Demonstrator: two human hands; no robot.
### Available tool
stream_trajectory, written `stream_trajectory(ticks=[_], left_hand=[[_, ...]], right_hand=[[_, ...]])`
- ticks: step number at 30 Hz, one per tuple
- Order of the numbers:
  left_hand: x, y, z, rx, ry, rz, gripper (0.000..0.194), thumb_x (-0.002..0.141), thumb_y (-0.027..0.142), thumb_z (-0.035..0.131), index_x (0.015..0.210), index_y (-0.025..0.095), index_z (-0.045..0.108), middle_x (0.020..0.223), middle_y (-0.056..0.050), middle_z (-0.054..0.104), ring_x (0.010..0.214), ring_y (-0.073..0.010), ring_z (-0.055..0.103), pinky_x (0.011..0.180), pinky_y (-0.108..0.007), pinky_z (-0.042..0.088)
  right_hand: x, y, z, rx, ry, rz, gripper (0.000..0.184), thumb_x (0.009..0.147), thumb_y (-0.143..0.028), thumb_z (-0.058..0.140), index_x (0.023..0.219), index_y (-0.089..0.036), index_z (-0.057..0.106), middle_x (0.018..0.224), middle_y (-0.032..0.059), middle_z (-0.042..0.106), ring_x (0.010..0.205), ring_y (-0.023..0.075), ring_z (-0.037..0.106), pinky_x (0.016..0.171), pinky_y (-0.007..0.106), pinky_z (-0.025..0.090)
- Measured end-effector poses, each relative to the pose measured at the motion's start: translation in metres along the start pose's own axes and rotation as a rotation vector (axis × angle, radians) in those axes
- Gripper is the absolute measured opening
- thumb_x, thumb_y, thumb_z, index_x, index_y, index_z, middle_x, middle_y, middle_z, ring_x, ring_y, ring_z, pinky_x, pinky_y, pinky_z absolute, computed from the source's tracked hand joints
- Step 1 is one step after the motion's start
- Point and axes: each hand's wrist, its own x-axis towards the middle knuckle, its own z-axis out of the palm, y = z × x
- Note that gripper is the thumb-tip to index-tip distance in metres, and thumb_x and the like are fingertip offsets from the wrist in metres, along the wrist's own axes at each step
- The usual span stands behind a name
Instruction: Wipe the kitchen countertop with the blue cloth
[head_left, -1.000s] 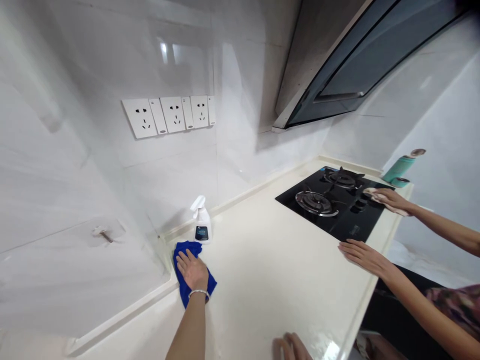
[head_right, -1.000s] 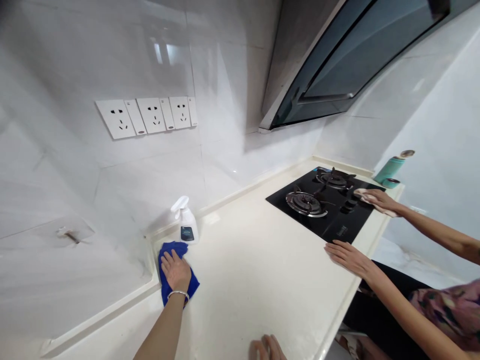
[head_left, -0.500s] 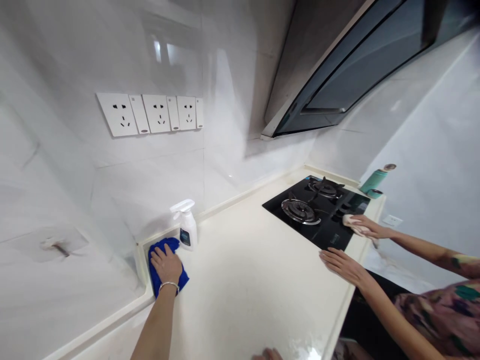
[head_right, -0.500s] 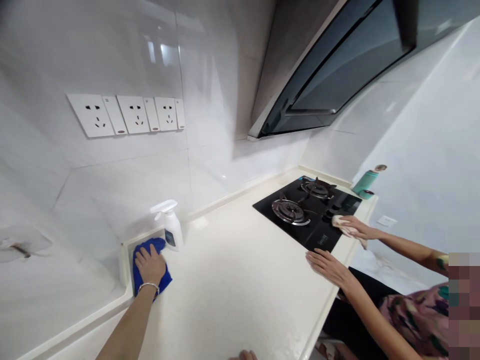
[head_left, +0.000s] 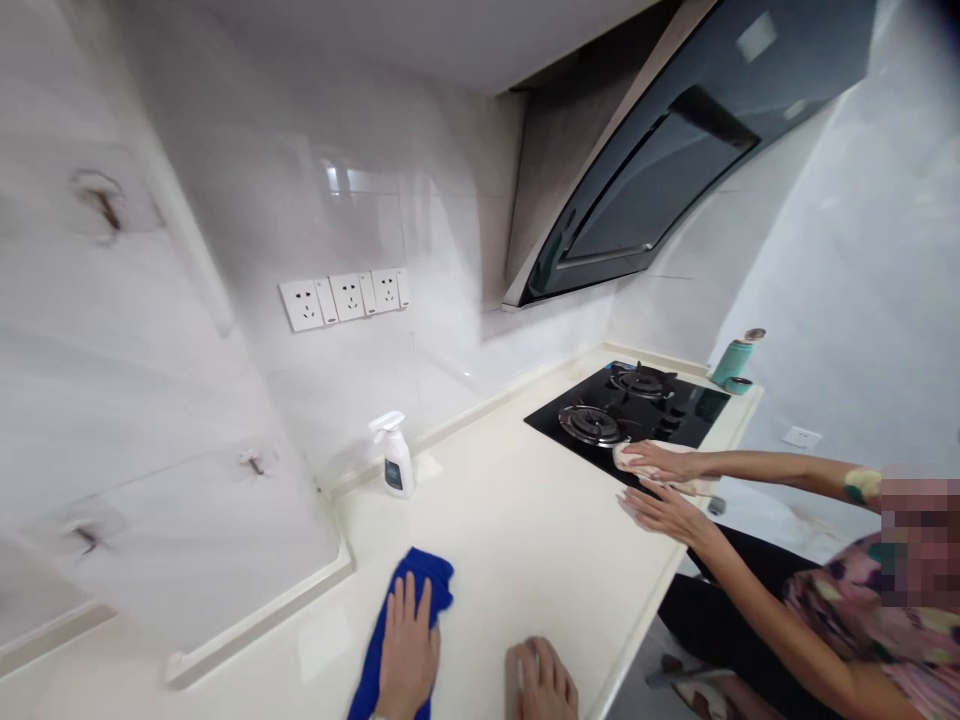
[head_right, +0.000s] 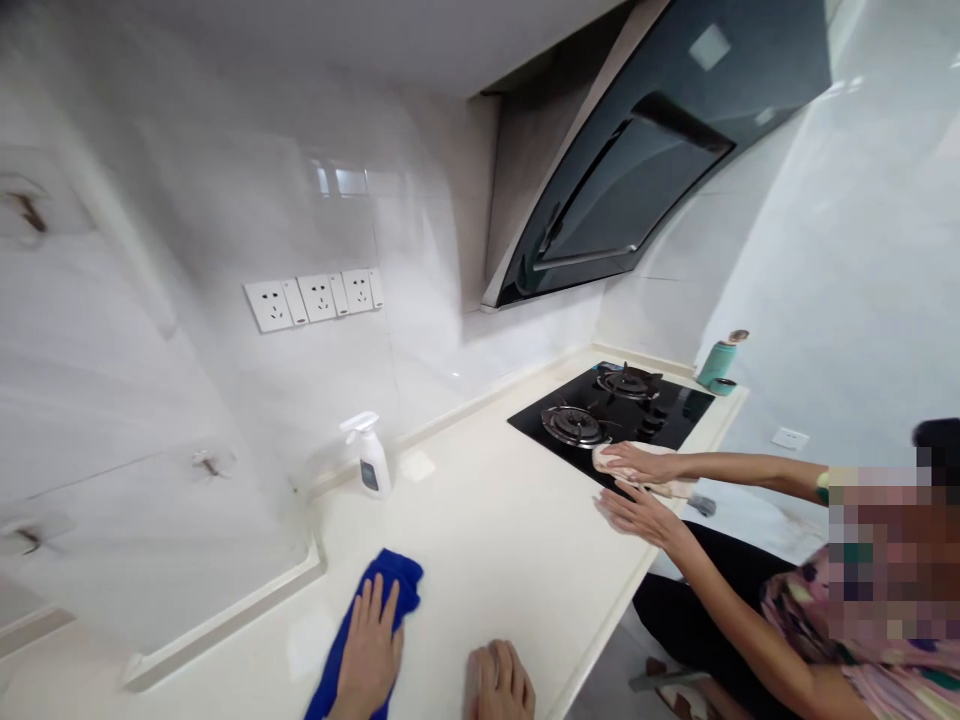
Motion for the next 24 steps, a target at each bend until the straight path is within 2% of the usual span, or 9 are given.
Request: stream_trajectory(ticks=[6, 9, 12, 15, 18, 24], left_hand=[[-0.081, 0.043, -0.019, -0.178, -0.146, 0.162, 0.074, 0.088, 0.021, 0.047, 0.153, 0.034, 0.015, 0.163, -0.005, 0.015, 0.150, -0.0320, 0.019, 0.120, -0.056, 0.039], [-0.107, 0.050, -0.039, -0.223, -0.228, 0.210, 0.079, 0.086, 0.022, 0.052, 0.154, 0.034, 0.012, 0.163, -0.005, 0.010, 0.150, -0.0323, 0.016, 0.120, -0.056, 0.037], [-0.126, 0.046, -0.062, -0.208, -0.269, 0.225, 0.082, 0.085, 0.019, 0.053, 0.154, 0.034, 0.013, 0.163, -0.004, 0.011, 0.150, -0.0305, 0.016, 0.120, -0.055, 0.037], [-0.144, 0.030, -0.083, -0.175, -0.273, 0.243, 0.079, 0.085, 0.018, 0.054, 0.153, 0.036, 0.016, 0.163, -0.003, 0.015, 0.150, -0.0285, 0.021, 0.120, -0.053, 0.039], [-0.162, 0.004, -0.099, -0.140, -0.264, 0.222, 0.070, 0.091, 0.023, 0.049, 0.152, 0.037, 0.018, 0.162, -0.001, 0.019, 0.150, -0.0259, 0.023, 0.119, -0.051, 0.040], [-0.189, -0.073, -0.115, -0.077, -0.246, -0.003, 0.054, 0.098, 0.034, 0.038, 0.150, 0.036, 0.028, 0.161, 0.001, 0.026, 0.150, -0.0224, 0.021, 0.123, -0.051, 0.034]], right_hand=[[0.006, -0.014, -0.024, 0.095, 0.016, 0.057, 0.045, 0.079, -0.012, 0.045, 0.122, -0.020, 0.059, 0.131, 0.0128, 0.060, 0.126, 0.0291, 0.051, 0.102, 0.045, 0.043], [0.007, -0.017, -0.036, 0.140, -0.016, 0.079, 0.043, 0.083, -0.013, 0.043, 0.122, -0.020, 0.059, 0.133, 0.0125, 0.057, 0.128, 0.0284, 0.048, 0.104, 0.045, 0.042], [0.007, -0.017, -0.041, 0.170, -0.047, 0.089, 0.042, 0.083, -0.012, 0.042, 0.122, -0.018, 0.059, 0.135, 0.0132, 0.055, 0.129, 0.0288, 0.046, 0.105, 0.044, 0.041], [0.005, -0.014, -0.041, 0.197, -0.057, 0.085, 0.043, 0.085, -0.013, 0.040, 0.123, -0.017, 0.059, 0.136, 0.0141, 0.053, 0.130, 0.0292, 0.044, 0.106, 0.045, 0.040], [0.003, -0.012, -0.041, 0.225, -0.047, 0.073, 0.044, 0.086, -0.014, 0.038, 0.125, -0.018, 0.057, 0.137, 0.0139, 0.051, 0.131, 0.0284, 0.042, 0.107, 0.046, 0.039], [0.001, -0.010, -0.039, 0.248, -0.045, 0.070, 0.042, 0.087, -0.015, 0.037, 0.124, -0.018, 0.056, 0.136, 0.0142, 0.050, 0.130, 0.0286, 0.041, 0.106, 0.048, 0.040]])
